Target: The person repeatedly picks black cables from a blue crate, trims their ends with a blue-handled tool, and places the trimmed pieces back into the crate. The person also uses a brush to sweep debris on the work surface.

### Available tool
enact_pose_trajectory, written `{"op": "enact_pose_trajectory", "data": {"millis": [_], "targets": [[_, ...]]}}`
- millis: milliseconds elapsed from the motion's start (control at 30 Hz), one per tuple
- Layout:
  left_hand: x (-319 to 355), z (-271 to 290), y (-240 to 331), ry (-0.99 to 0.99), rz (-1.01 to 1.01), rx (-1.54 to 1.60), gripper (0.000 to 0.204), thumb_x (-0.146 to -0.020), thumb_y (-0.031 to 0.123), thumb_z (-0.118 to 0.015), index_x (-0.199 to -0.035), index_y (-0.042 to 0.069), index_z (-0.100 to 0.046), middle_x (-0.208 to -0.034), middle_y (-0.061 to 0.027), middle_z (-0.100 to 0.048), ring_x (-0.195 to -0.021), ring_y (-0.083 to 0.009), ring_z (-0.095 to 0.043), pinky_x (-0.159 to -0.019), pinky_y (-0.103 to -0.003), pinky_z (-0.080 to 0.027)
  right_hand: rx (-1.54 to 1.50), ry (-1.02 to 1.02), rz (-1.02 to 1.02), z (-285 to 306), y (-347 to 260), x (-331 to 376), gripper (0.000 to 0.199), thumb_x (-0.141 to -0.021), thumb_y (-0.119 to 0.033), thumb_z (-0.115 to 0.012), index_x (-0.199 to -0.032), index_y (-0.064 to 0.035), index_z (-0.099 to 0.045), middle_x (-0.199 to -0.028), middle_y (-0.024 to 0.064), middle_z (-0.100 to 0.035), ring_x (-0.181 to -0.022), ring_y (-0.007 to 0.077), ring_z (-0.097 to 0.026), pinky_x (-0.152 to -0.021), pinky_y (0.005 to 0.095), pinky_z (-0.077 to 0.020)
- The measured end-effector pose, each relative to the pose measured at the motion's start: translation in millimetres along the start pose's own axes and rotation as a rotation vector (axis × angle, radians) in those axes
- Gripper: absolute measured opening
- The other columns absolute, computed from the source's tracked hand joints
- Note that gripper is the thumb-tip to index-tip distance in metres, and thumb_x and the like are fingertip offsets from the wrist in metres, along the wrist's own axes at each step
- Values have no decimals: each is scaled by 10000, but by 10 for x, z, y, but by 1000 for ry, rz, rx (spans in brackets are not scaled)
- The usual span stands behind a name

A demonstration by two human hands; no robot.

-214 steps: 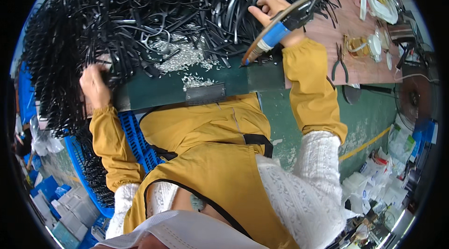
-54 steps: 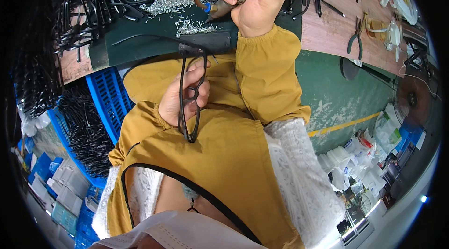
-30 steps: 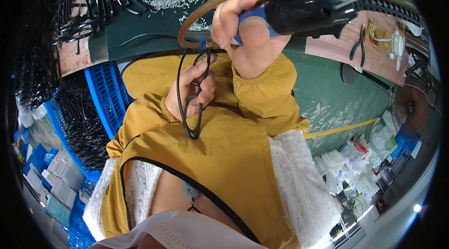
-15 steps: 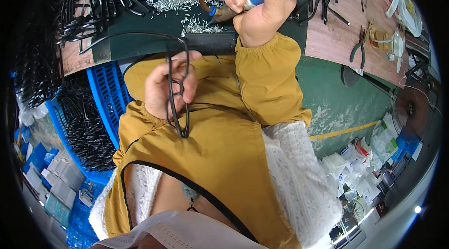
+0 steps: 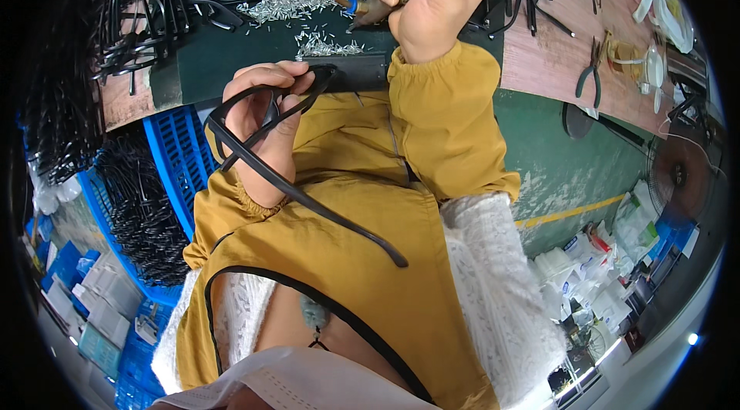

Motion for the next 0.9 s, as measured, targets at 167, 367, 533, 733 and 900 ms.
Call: {"op": "enact_pose_trajectory", "data": {"millis": [167, 367, 533, 733, 900], "targets": [[160, -11, -1, -133, 33, -233, 151, -966, -65, -579, -1097, 2, -618, -1318, -229, -596, -1251, -359, -622, -1023, -395, -511, 128, -8, -41, -180, -41, 80, 277, -1072, -441, -532, -1072, -166, -562, -738, -14, -486, -506, 83, -422, -419, 221, -304], [282, -9, -46, -190, 75, -418, 356, -901, -167, -535, -1190, 24, -621, -1405, -282, -577, -1170, -354, -651, -987, -342, -501, 568, -116, -258, -203, 109, 433, 425, -1006, -516, -625, -1260, -182, -557, -745, -4, -505, -539, 123, -478, -471, 265, -355], [274, -16, -12, -238, 78, -390, 394, -890, -172, -532, -1232, 9, -606, -1402, -323, -579, -1298, -411, -612, -997, -349, -504, 668, -63, -201, -88, 25, 423, 411, -1008, -492, -635, -1264, -179, -560, -748, 14, -514, -546, 132, -485, -470, 258, -354], [244, -62, 82, -343, 69, -540, 481, -825, -221, -534, -1233, 28, -592, -1393, -350, -569, -1213, -427, -654, -923, -328, -538, 690, -45, -123, -119, -11, 393, 358, -1033, -435, -616, -1278, -181, -563, -738, 29, -511, -552, 137, -491, -468, 266, -371], [261, -24, 32, -314, 0, -495, 457, -784, -238, -495, -1164, -14, -613, -1281, -370, -628, -976, -344, -718, -898, -343, -549, 689, -73, -151, -182, 119, 339, 266, -1042, -363, -614, -1117, -119, -541, -722, 35, -502, -523, 128, -477, -436, 258, -348]]}}
Point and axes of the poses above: each hand's wrist, its own x-axis away from the middle knuckle, its own z-axis out of the back of the hand, y = z × x, the point moved 6 cm from there along -x, towards the middle knuckle
